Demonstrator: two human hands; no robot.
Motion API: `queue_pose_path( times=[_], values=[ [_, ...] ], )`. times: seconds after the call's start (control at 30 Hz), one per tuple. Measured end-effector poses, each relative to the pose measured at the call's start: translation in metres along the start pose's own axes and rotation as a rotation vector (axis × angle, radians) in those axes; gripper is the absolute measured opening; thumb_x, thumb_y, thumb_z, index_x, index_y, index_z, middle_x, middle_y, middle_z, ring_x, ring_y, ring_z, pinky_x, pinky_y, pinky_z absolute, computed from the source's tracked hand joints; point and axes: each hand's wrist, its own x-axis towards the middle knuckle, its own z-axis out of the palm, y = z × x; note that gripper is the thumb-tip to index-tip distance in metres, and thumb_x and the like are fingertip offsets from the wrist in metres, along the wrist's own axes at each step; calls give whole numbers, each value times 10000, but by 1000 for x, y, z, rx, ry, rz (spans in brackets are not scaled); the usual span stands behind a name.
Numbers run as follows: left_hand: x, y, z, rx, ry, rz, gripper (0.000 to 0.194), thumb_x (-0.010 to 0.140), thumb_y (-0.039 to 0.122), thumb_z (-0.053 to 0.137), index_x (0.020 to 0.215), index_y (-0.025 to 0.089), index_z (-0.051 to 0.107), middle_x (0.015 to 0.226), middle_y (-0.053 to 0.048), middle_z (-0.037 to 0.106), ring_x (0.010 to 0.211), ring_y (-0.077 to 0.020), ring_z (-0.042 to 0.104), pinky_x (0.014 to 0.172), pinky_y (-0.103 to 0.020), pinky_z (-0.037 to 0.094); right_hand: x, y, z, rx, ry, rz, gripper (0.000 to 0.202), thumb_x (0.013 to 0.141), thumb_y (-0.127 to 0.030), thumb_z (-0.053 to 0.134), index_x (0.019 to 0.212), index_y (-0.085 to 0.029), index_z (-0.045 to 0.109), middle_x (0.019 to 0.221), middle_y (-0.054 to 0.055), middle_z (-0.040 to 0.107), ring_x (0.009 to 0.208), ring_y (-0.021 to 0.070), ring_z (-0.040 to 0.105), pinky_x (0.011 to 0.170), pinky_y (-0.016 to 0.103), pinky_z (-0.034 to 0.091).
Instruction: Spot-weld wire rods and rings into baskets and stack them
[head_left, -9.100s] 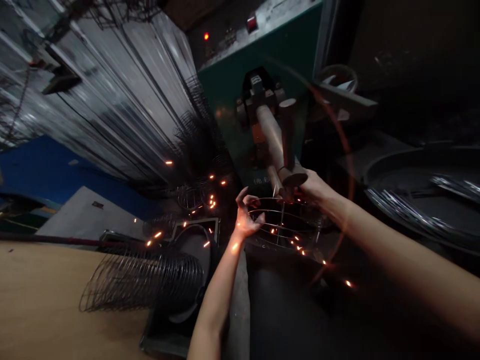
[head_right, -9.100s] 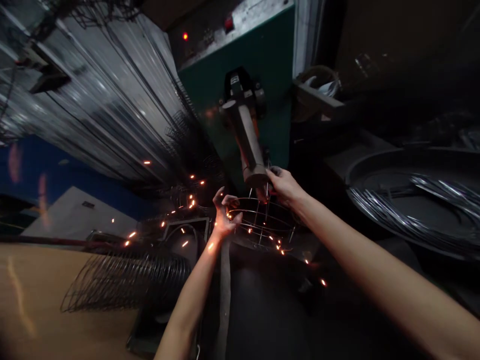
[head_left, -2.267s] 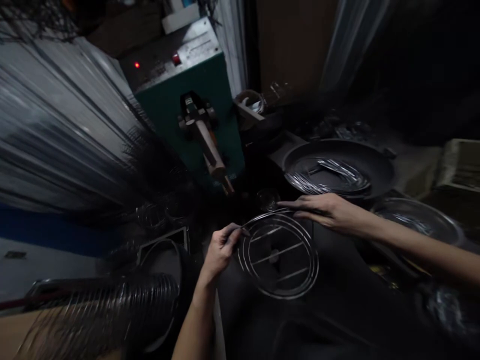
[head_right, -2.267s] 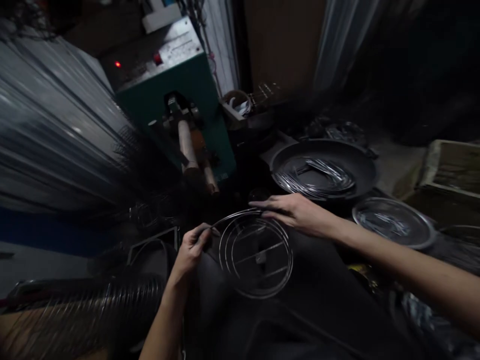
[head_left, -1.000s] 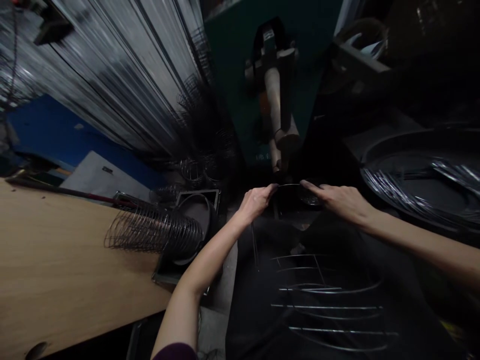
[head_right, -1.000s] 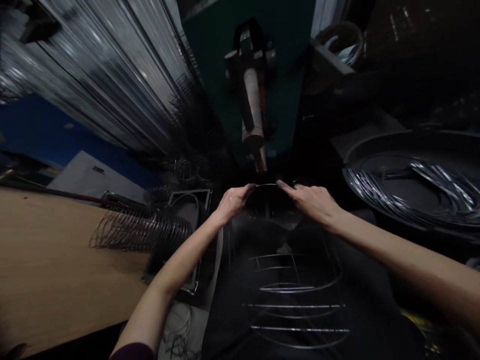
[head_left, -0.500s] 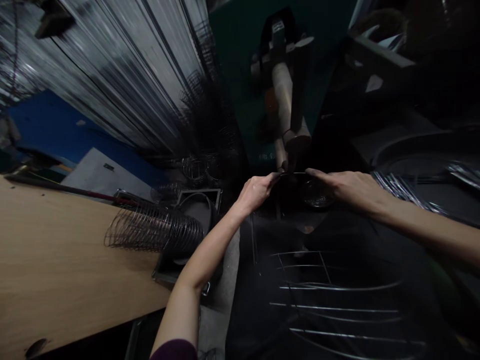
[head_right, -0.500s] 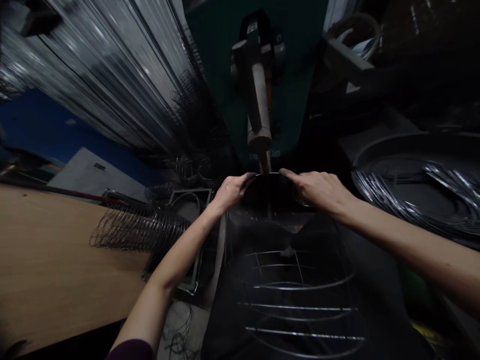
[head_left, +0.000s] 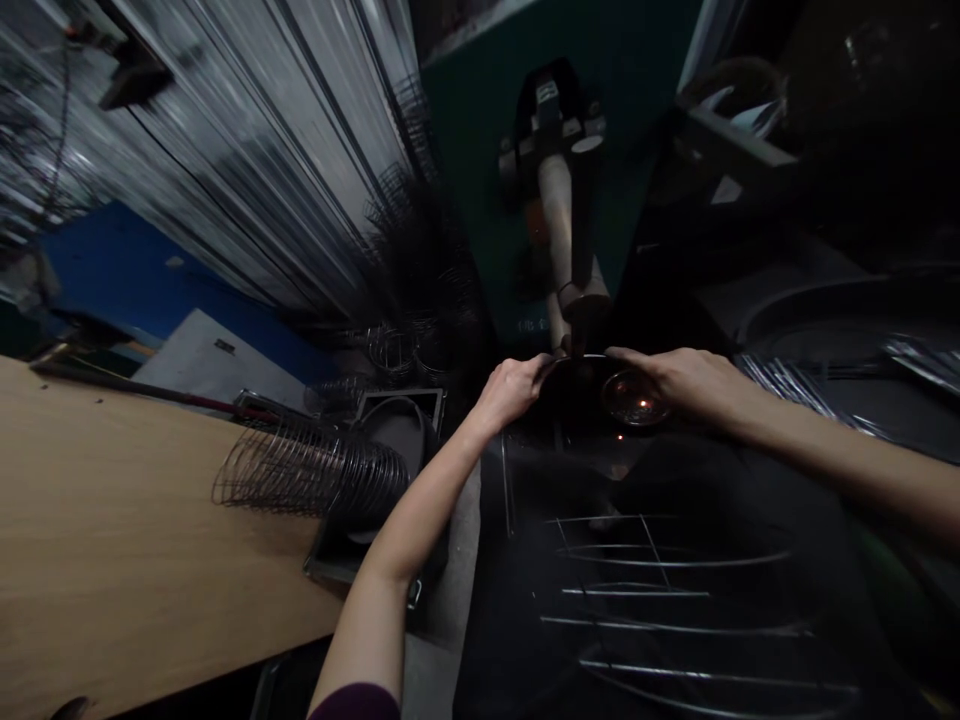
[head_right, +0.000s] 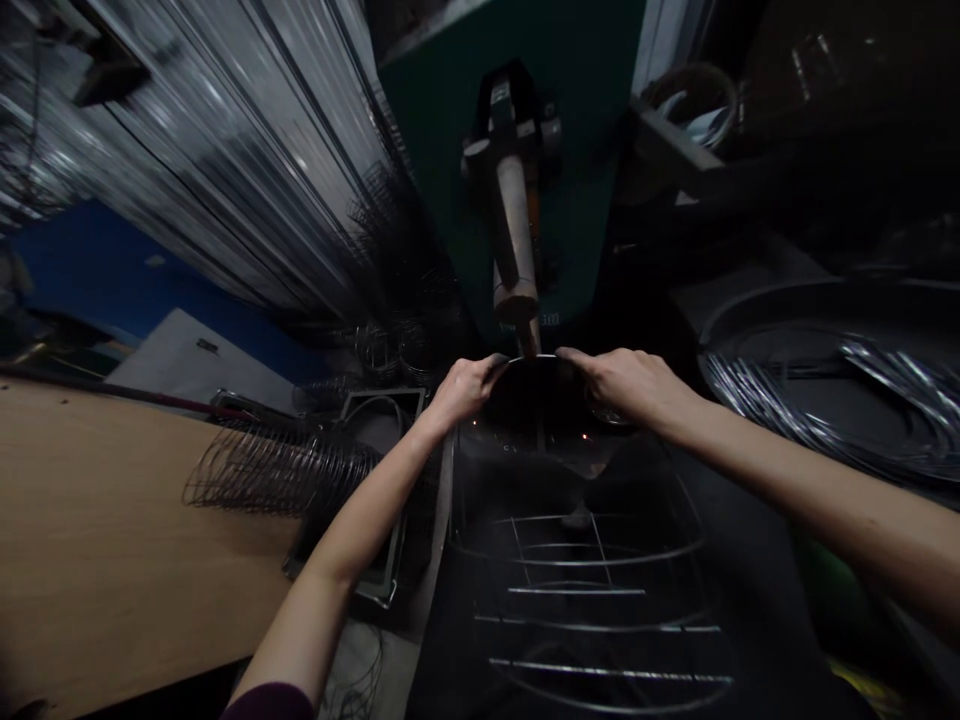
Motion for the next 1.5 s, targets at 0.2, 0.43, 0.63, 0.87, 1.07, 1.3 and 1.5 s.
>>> queue_pose_path(
  times=[0.2,0.43,0.63,0.87,1.07,1.3,1.5],
  values=[
    [-6,5,2,-336,-16,-31,307,911,393,450,847,169,650,636,6,524,583,-102,474,563,-211,312,-11,0,2,24,-31,22,400,975,-312,316,1311,-181,490,914,149,674,793,275,653,588,290,373],
    [-58,24,28,-1394,-213,-411,466,766,574,599,803,110,607,543,75,297,441,-28,235,431,-170,156,-50,12,59,152,249,-43,406,971,-329,274,1205,-159,558,1000,124,658,797,238,646,571,276,426],
    [-95,54,19,-1460,-251,-431,396,760,488,671,819,106,585,536,80,364,387,6,254,408,-152,201,-114,-29,77,457,730,163,501,921,-518,360,1029,-102,618,961,192,630,885,306,614,741,413,519],
    [-110,90,12,-1357,-181,-432,342,778,444,666,772,171,459,557,77,459,391,-25,389,397,-153,287,-148,-145,68,1411,124,17,348,916,-425,462,1078,-175,642,1000,72,678,924,223,642,831,336,524],
    [-117,121,30,-1444,-177,-480,413,694,438,741,696,177,420,522,94,381,406,-18,295,388,-151,222,-167,-137,84,1187,513,146,275,864,-362,491,773,-186,683,821,93,668,773,227,651,737,340,550],
    [-141,137,38,-1450,14,-598,489,543,425,834,641,165,431,553,66,450,492,-38,383,479,-166,315,-186,-141,89,1278,373,346,327,741,-431,587,908,-165,678,801,94,700,744,260,681,647,328,579],
    [-164,137,44,-1274,146,-579,353,703,495,705,759,187,541,633,27,513,538,-74,436,524,-204,346,-202,-120,120,1137,221,208,394,732,-515,557,989,-236,665,886,88,707,772,288,677,688,385,584]
  ],
)
